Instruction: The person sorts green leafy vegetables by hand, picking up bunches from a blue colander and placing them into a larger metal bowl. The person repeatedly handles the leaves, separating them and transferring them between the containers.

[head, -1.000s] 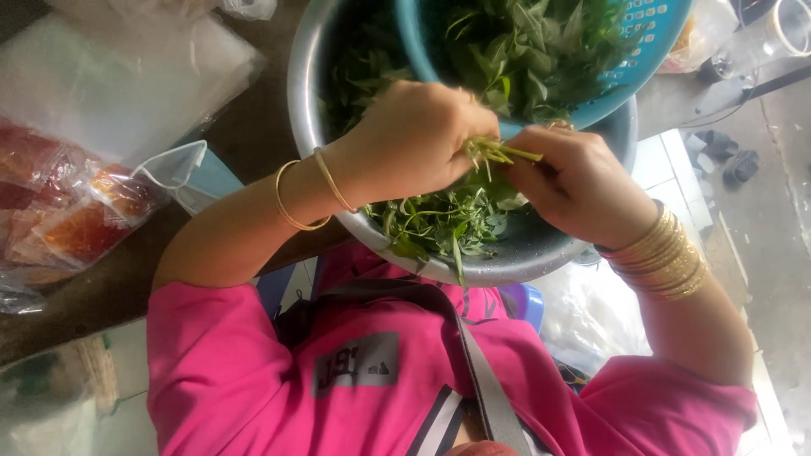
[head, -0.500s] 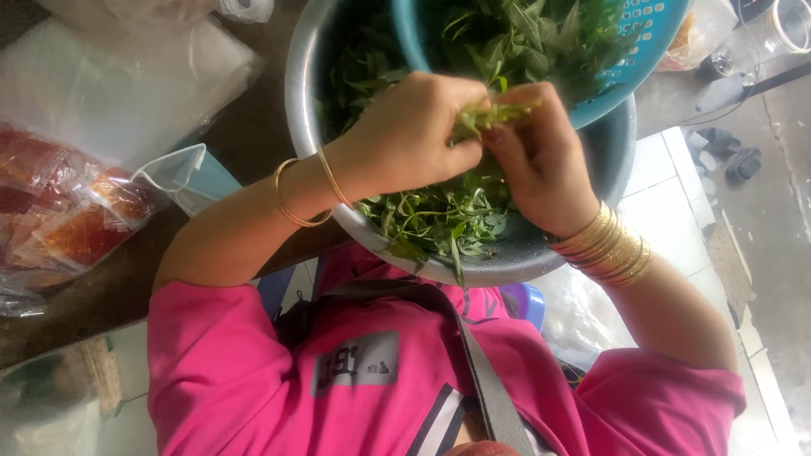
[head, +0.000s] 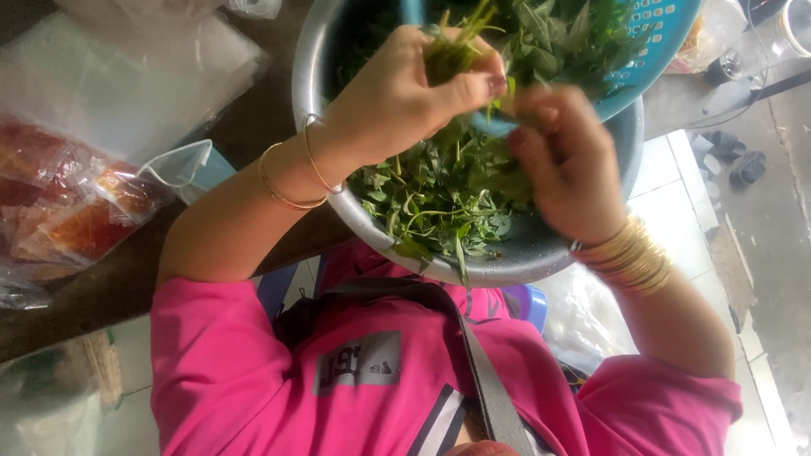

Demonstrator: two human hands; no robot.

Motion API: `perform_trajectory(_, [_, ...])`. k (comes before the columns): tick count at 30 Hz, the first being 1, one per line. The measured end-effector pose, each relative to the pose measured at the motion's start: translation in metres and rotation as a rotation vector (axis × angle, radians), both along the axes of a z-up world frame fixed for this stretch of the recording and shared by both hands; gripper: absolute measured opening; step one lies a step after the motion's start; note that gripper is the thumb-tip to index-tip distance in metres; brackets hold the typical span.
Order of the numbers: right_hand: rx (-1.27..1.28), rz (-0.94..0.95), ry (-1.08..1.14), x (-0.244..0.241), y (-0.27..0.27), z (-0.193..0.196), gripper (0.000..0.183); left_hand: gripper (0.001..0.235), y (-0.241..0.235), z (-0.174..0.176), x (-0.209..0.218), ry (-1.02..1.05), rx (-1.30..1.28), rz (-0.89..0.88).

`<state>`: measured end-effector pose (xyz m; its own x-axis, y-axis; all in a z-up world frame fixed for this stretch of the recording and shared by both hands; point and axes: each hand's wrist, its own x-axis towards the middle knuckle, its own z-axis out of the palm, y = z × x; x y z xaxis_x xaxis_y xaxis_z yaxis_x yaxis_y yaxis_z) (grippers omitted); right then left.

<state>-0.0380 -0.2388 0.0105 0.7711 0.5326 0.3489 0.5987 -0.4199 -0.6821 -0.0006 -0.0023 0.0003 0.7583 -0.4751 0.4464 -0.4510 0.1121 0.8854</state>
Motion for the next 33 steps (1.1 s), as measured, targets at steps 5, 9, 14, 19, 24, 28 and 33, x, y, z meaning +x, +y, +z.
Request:
perform_trajectory(5, [-0.003,0.052,0.097,0.004,0.009,0.003,0.023,0.005,-0.011,-0.005,-0.005,-0.094,-0.022,0.026])
perform_trajectory(9, [-0.047,-0.011,0.127,-0.002,0.006,0.005,0.015,0.005,-0.009,0.001,-0.009,-0.111,-0.075,0.041])
perform_trajectory(14, [-0.106,0.017,0.226,-0.003,-0.020,-0.006,0.032,0.022,-0.002,-0.007,0.003,0.030,-0.112,0.103])
perform_trajectory(19, [0.071,0.004,0.517,-0.006,-0.033,-0.009,0.024,0.032,0.014,0.003,0.003,0.080,0.044,-0.010])
perform_trajectory(24, [-0.271,0.043,0.190,-0.015,-0.019,-0.016,0.041,0.019,0.012,0.007,0.000,0.056,0.134,-0.139])
perform_trajectory(28, [-0.354,0.106,0.265,-0.016,-0.017,-0.022,0.024,0.029,-0.003,0.010,-0.014,-0.151,0.759,-0.162])
perform_trajectory(33, [-0.311,0.156,0.069,-0.012,-0.008,-0.014,0.027,0.018,-0.019,0.000,-0.020,-0.057,1.040,-0.056])
